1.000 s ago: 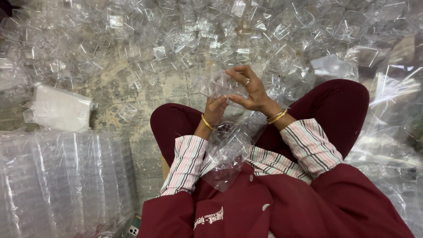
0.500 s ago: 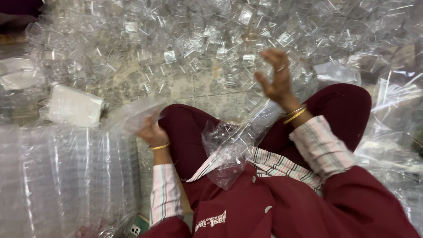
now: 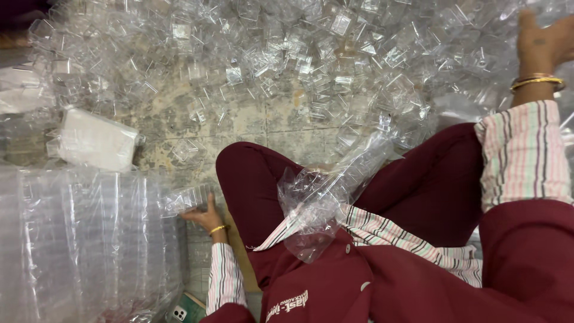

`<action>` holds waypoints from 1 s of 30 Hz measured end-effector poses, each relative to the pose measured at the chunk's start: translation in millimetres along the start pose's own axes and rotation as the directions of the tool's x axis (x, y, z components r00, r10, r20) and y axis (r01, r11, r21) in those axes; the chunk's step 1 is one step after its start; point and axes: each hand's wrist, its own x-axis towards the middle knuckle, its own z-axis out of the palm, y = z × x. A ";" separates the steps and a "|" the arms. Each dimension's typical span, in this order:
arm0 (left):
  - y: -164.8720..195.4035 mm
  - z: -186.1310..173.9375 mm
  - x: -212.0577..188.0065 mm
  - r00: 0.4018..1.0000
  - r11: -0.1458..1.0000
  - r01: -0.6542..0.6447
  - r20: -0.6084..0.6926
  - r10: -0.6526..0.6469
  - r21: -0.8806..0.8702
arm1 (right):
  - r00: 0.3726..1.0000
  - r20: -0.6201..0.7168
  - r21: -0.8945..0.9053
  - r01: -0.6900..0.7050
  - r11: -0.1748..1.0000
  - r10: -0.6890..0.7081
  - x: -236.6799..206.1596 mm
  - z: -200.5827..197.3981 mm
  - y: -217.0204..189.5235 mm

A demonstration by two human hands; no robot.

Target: The person sits on the floor of a packaging facility surrounded by piles of clear plastic containers. They pick up individual containers one at a time, align and nest them together, and build up stacks, occasionally reaching across the floor to gather more containers.

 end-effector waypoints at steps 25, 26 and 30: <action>132.9 204.1 118.5 0.556 0.876 0.432 0.701 -0.448 0.217 | 0.581 0.033 0.148 0.802 0.579 -0.813 -158.2 109.5 -76.7; 135.0 219.0 103.9 0.460 0.892 0.301 0.768 -0.446 0.338 | 0.602 0.099 0.227 0.762 0.607 -0.792 -162.8 110.1 -76.1; 139.5 276.3 29.7 0.256 0.894 -0.420 0.965 -0.049 0.157 | 0.598 0.139 0.385 0.702 0.599 -0.790 -185.7 106.3 -72.2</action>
